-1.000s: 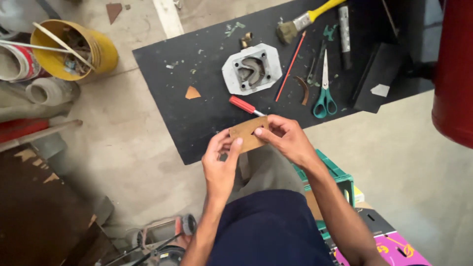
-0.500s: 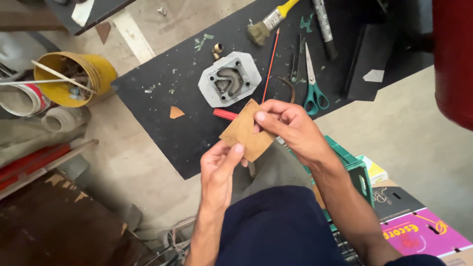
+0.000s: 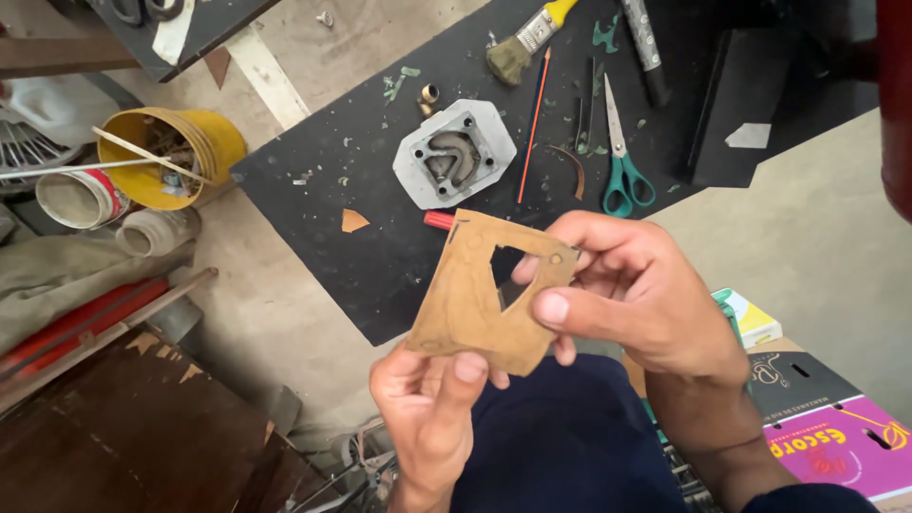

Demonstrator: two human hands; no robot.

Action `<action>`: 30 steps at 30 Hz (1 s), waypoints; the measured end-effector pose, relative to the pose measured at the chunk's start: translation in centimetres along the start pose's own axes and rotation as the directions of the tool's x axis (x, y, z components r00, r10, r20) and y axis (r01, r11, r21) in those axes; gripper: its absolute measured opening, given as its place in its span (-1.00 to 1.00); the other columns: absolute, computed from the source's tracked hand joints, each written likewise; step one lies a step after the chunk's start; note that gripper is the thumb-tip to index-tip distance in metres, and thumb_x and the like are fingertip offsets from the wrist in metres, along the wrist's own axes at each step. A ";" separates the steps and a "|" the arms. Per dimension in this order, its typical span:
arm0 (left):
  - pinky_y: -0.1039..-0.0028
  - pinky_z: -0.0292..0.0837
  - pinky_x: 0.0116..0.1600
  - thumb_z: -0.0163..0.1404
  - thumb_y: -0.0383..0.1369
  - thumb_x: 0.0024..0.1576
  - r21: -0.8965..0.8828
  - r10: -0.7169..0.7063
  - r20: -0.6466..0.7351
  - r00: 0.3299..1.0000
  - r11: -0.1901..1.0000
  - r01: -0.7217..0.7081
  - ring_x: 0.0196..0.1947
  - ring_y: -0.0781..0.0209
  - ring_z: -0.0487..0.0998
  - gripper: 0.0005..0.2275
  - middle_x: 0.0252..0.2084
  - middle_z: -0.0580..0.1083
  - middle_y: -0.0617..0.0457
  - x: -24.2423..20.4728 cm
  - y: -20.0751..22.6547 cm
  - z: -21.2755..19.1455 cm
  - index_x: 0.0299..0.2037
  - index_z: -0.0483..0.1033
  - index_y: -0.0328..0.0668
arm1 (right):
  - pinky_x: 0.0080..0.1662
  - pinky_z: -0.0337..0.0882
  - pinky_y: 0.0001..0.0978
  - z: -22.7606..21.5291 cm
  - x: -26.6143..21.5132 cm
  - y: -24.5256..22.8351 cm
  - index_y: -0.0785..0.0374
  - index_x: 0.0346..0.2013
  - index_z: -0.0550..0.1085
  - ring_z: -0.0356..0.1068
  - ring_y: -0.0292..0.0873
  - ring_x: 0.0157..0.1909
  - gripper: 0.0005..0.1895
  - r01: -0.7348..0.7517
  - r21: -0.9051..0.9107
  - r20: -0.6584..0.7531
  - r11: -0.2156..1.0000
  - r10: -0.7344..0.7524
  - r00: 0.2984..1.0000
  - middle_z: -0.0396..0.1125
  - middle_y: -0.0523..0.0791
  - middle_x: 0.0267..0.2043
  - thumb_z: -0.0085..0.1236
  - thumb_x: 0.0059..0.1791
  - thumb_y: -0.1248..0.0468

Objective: The person uses a red utility knife to cut and refine the edges of a brown cardboard template on a black workbench. They carefully trim the material and then hold the template up to inspect the cut shape.

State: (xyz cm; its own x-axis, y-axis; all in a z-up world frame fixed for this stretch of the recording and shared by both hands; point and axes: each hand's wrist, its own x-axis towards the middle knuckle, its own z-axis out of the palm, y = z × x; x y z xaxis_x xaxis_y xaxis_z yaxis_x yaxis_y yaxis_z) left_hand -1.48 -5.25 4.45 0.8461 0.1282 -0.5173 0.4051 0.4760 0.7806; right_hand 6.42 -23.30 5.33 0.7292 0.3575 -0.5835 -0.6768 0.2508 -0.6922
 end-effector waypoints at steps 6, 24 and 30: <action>0.40 0.55 -0.18 0.20 -0.35 0.04 0.162 0.023 -0.015 1.000 0.987 -0.020 -0.31 0.27 0.56 -0.81 -0.38 0.56 0.06 0.0 1.4 0.3 -0.30 0.60 -0.38 | -0.61 0.48 -0.56 0.9 0.0 -0.1 0.39 -0.15 0.41 0.40 -0.27 -0.65 -0.72 0.040 0.102 -0.040 0.994 -0.036 0.999 0.40 -0.06 -0.52 0.30 -0.07 0.35; 0.66 0.28 -0.44 0.17 -0.38 0.12 0.407 -0.012 -0.319 0.948 0.901 0.148 -0.51 0.55 0.34 -0.85 -0.52 0.43 0.17 0.3 0.6 -2.7 -0.41 0.55 -0.29 | -0.32 0.51 -0.50 2.0 1.4 4.1 0.36 0.14 0.36 0.48 -0.24 -0.25 -0.59 0.168 -0.393 -0.197 0.904 -0.261 0.945 0.49 0.03 -0.02 -0.04 0.11 0.13; 0.42 0.33 -0.44 0.12 -0.40 0.20 0.507 0.082 -0.418 0.905 0.847 0.158 -0.53 0.33 0.33 -0.83 -0.49 0.52 -0.15 2.2 -8.7 -12.2 -0.16 0.61 -0.42 | -0.23 0.49 -0.20 -0.9 4.4 11.1 0.27 -0.02 0.60 0.48 0.02 -0.28 -0.66 0.141 -0.970 0.035 0.197 -0.462 0.886 0.49 0.02 -0.21 0.41 -0.04 0.20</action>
State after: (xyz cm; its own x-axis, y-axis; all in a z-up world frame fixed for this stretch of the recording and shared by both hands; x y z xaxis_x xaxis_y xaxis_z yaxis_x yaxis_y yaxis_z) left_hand -7.42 1.48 -7.79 0.6537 0.5187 -0.5510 0.6524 -0.0174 0.7576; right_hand 2.16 -19.77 -5.31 0.9554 0.2323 -0.1825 0.0673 -0.7728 -0.6311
